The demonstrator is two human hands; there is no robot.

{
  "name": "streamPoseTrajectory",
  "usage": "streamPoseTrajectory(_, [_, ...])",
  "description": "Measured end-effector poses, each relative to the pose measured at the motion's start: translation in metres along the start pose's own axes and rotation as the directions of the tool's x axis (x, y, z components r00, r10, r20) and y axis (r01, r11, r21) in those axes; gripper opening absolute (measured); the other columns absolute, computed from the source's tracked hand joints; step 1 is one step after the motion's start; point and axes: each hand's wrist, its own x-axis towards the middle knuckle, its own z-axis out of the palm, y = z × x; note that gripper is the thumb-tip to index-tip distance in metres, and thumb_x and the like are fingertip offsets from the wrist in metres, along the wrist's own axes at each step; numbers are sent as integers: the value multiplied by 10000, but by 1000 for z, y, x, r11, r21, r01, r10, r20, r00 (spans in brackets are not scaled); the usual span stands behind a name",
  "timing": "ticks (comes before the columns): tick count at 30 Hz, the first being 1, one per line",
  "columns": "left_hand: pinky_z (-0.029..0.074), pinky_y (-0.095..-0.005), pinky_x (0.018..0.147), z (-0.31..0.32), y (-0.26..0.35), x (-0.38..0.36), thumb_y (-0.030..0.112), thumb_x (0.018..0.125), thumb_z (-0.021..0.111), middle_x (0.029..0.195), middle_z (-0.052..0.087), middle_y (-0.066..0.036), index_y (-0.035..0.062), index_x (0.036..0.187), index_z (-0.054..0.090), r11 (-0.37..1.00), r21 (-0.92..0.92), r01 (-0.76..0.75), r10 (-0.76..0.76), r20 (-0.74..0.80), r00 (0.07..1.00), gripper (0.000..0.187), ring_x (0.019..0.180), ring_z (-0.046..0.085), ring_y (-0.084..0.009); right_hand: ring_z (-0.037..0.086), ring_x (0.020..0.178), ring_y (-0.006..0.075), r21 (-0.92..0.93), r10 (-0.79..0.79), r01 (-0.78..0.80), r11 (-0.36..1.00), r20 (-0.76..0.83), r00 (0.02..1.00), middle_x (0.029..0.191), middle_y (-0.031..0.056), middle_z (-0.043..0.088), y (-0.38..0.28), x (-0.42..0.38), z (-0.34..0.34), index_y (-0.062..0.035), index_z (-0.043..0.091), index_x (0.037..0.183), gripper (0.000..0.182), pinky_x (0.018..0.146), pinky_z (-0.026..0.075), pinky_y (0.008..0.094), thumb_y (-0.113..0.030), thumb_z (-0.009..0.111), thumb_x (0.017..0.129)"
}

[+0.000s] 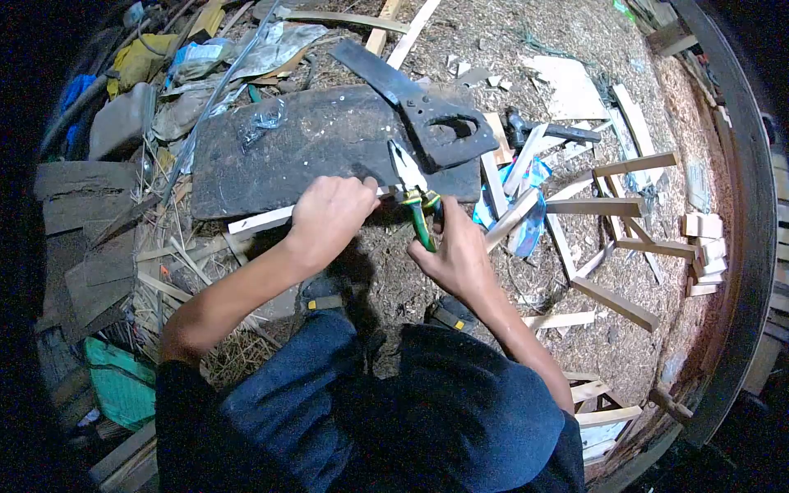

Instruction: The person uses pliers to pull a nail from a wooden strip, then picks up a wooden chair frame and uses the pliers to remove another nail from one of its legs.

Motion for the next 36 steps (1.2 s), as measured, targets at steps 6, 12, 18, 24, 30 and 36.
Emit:
streamPoseTrajectory(6, [585,-312,618,-8,6,1,139,862,650,707,720,-91,75,850,696,996,78,-35,32,28,999,79,693,742,-210,667,688,448,-74,317,-308,949,227,921,683,255,632,-7,2,-4,37,491,1188,599,669,533,500,-247,771,741])
streamPoseTrajectory(12, [578,-307,610,-6,6,2,106,850,634,714,722,-90,69,859,698,999,35,-26,22,86,996,74,693,741,-209,703,738,424,210,268,-264,941,9,963,818,275,664,-10,-1,0,20,480,1074,489,684,569,475,-218,767,756])
streamPoseTrajectory(18, [573,-321,610,-5,7,-1,131,845,646,719,715,-92,84,870,695,1000,18,-14,14,8,1000,72,688,735,-208,662,722,475,-118,334,-315,942,216,917,711,270,634,-17,11,-14,53,471,1069,489,681,537,501,-193,757,758])
streamPoseTrajectory(24, [582,-316,622,-4,8,2,115,840,646,707,713,-96,75,866,690,998,64,-24,17,102,995,65,696,739,-209,660,708,481,-199,358,-321,926,197,913,702,268,634,1,0,19,11,418,1071,531,604,544,508,-162,791,735])
streamPoseTrajectory(30, [582,-323,607,0,10,1,187,905,644,678,707,-86,70,864,680,999,-3,35,-34,72,997,129,678,735,-216,657,798,489,-117,288,-275,954,103,952,811,297,643,-5,-4,-7,28,410,1192,552,713,526,546,-174,732,792])
streamPoseTrajectory(36, [575,-340,584,7,11,-4,339,941,638,707,708,-92,61,866,670,992,-4,124,-124,61,990,290,674,730,-241,587,936,151,349,216,-320,880,306,927,1210,91,606,11,-12,-4,-13,407,1376,486,791,503,299,-41,527,906])
